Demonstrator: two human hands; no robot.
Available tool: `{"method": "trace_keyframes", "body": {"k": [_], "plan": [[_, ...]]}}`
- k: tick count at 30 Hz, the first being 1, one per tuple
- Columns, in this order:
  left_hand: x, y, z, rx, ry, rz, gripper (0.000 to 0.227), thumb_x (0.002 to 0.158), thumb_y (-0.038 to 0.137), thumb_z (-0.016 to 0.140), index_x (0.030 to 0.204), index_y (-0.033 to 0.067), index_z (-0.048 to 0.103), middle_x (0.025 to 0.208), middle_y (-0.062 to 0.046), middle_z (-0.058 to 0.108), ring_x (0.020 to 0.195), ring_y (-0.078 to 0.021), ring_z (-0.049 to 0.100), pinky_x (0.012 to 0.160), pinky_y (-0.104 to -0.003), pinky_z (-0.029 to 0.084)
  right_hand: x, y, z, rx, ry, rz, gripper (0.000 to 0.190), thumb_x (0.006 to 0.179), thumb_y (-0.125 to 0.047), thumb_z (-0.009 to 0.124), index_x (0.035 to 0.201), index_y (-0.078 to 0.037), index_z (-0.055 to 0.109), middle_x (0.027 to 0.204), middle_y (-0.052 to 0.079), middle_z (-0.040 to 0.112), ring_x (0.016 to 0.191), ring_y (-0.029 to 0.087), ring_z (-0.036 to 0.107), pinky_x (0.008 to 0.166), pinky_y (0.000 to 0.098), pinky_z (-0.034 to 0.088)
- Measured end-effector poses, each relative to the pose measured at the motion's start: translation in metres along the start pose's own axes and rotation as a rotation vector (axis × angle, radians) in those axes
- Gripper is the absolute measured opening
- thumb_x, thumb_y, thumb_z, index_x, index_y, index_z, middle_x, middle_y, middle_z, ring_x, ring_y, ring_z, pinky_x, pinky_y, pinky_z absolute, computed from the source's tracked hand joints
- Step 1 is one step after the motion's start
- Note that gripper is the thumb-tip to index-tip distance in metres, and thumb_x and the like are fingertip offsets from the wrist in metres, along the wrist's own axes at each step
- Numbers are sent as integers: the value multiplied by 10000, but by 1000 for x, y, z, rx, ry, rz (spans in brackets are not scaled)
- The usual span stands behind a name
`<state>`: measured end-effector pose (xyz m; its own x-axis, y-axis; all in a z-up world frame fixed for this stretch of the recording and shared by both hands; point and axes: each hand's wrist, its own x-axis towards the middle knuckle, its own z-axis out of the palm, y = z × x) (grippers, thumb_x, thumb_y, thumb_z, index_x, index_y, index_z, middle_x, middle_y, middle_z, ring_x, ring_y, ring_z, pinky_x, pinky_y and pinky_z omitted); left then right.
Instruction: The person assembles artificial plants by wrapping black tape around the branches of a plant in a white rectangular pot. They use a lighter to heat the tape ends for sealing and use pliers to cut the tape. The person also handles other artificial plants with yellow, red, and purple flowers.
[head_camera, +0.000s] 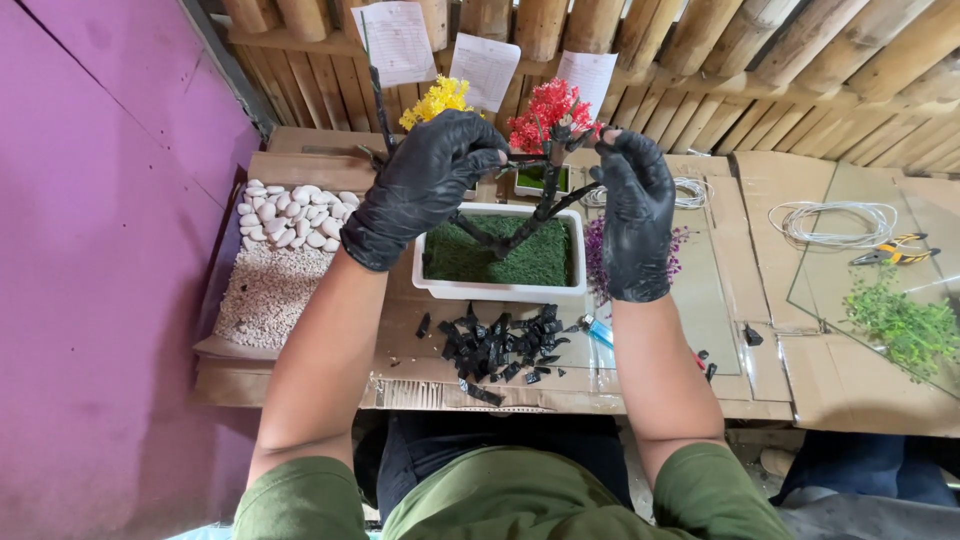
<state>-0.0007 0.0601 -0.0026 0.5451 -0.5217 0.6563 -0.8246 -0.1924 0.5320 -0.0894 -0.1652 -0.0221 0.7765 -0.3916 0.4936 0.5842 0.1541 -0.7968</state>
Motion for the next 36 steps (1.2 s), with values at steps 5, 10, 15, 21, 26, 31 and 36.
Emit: {"method": "trace_keyframes", "body": {"k": [5, 10, 15, 21, 26, 31, 36], "plan": [[-8, 25, 8, -185, 103, -186, 57, 1018, 185, 697, 1013, 141, 732, 877, -78, 689, 830, -280, 679, 825, -402, 540, -21, -1, -1, -91, 79, 21, 233, 935, -106, 754, 1161, -79, 706, 1054, 53, 716, 1023, 133, 676, 876, 262, 564], [-23, 6, 40, -392, 267, -314, 94, 1023, 170, 669, 1052, 126, 746, 820, -23, 651, 759, -146, 585, 764, -324, 514, -41, -6, 0, -109, 33, 35, 211, 952, -181, 770, 1139, -110, 704, 987, 62, 690, 920, 156, 632, 860, 293, 555], [-37, 56, 57, -469, 403, -413, 115, 996, 231, 692, 1021, 145, 764, 874, -45, 721, 832, -127, 599, 808, -323, 503, -49, 9, -8, -146, 13, -40, 215, 952, -176, 770, 1131, -84, 696, 994, 66, 688, 904, 83, 621, 832, 273, 558], [-43, 90, 73, -395, 578, -389, 118, 992, 204, 693, 998, 117, 772, 928, -101, 767, 943, -213, 698, 915, -377, 538, -50, 28, -7, -352, -37, -264, 216, 965, -101, 748, 1173, -111, 693, 1158, 53, 634, 1012, 146, 631, 900, 313, 527], [-40, 104, 92, -268, 625, -312, 121, 1001, 187, 688, 988, 87, 754, 900, -156, 735, 933, -336, 719, 899, -440, 551, -43, 27, 11, -547, -26, -439, 425, 896, -29, 824, 1270, -129, 648, 1249, 88, 563, 1110, 283, 616, 972, 406, 525], [-34, 122, 97, 164, 635, -177, 115, 991, 252, 714, 996, 137, 725, 899, -104, 694, 893, -367, 687, 836, -442, 572, -25, 24, 21, -507, 42, -654, 166, 950, -116, 729, 1115, -102, 739, 1048, 88, 634, 860, 252, 612, 803, 348, 519], [-42, 121, 108, 306, 599, -90, 113, 986, 288, 699, 1014, 180, 716, 914, -42, 671, 901, -308, 683, 831, -419, 575, -27, 28, 23, -373, 69, -624, 157, 888, -47, 827, 1034, -66, 771, 983, 110, 697, 849, 253, 663, 767, 318, 527]]}}
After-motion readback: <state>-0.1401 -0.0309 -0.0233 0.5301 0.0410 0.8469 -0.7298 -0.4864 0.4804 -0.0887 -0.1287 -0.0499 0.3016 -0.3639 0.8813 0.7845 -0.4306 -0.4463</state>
